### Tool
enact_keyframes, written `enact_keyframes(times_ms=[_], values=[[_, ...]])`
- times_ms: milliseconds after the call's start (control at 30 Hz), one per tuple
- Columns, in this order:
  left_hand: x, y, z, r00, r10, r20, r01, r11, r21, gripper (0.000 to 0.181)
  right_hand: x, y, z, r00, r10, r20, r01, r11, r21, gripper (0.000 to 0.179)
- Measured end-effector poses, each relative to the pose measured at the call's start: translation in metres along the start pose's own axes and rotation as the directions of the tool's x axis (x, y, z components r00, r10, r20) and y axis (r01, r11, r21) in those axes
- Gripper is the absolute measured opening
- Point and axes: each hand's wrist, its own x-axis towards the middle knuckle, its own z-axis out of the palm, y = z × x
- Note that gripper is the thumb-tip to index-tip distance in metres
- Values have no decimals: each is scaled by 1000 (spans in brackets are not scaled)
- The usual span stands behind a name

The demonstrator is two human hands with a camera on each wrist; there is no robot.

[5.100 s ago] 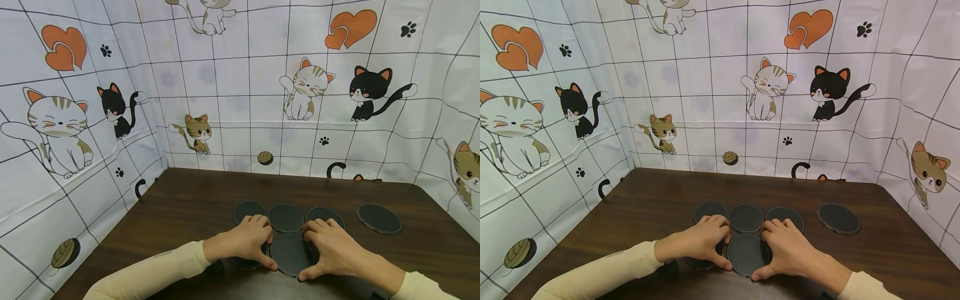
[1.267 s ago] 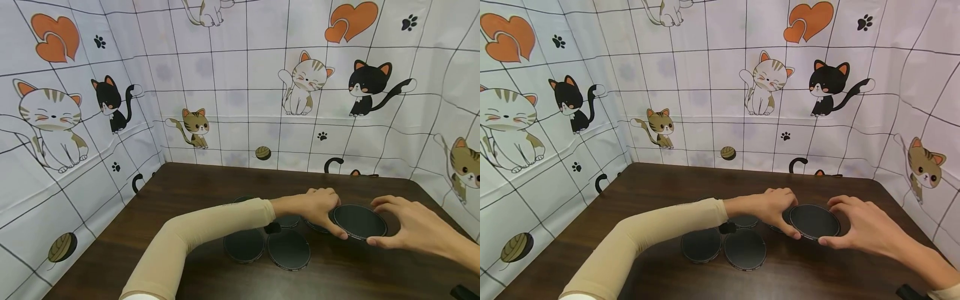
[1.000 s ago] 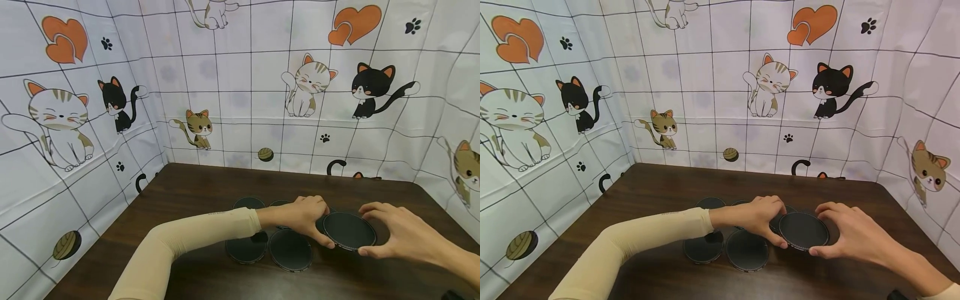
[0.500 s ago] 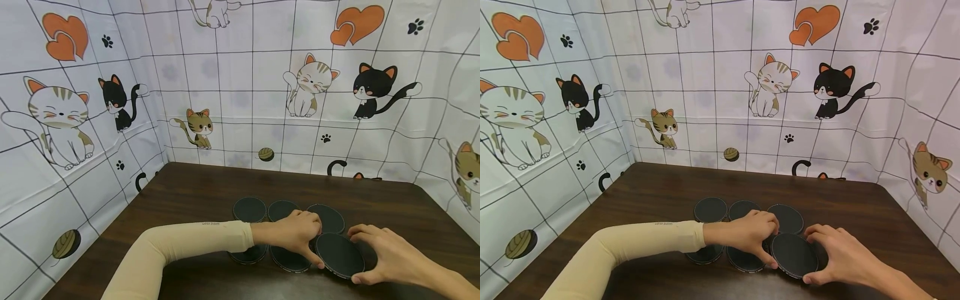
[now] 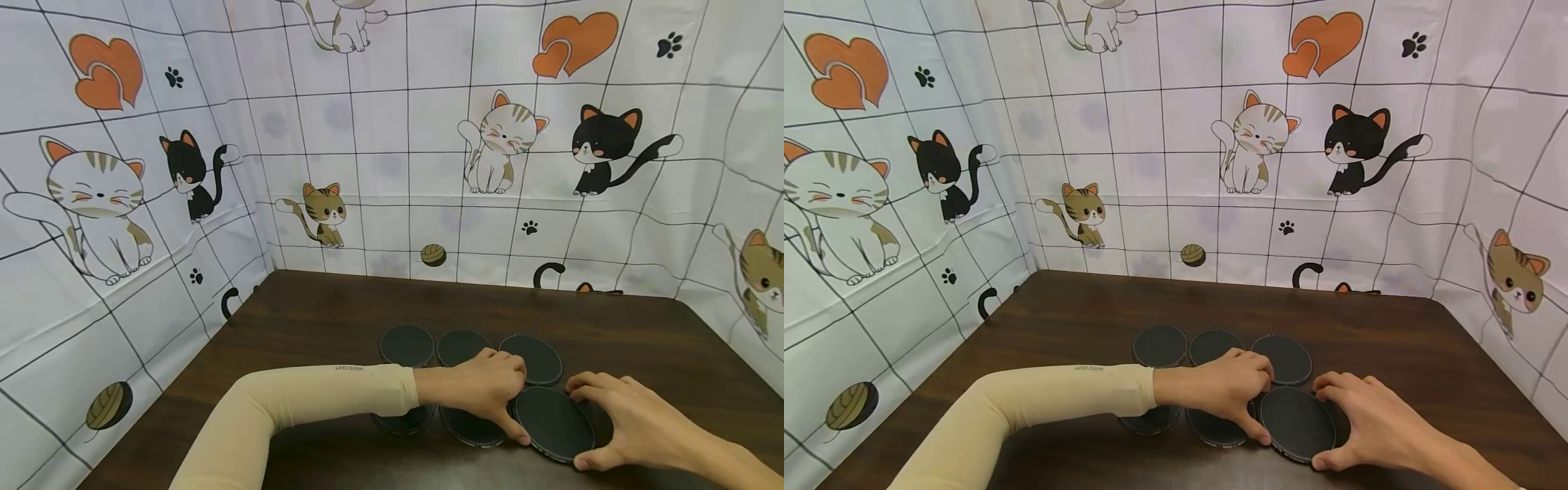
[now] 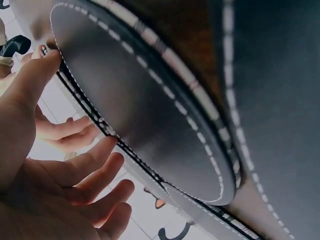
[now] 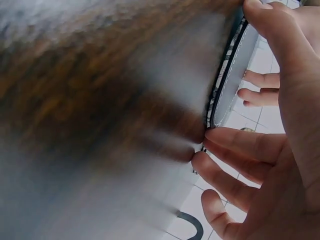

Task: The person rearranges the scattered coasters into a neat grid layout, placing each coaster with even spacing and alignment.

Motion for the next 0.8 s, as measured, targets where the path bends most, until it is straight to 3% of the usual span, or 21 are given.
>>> enact_keyframes(times_ms=[200,500,800], values=[[2,3,-1,1000,2,-7,-2,999,51,67,-1,1,1,1000,-6,-2,6,1000,-14,72],[0,1,0,1000,-12,19,11,1000,12,56,0,2,1,999,-5,34,5,1000,7,74],[-5,1,2,999,-23,22,23,1000,18,58,1,2,0,999,-10,36,10,1000,-4,75]])
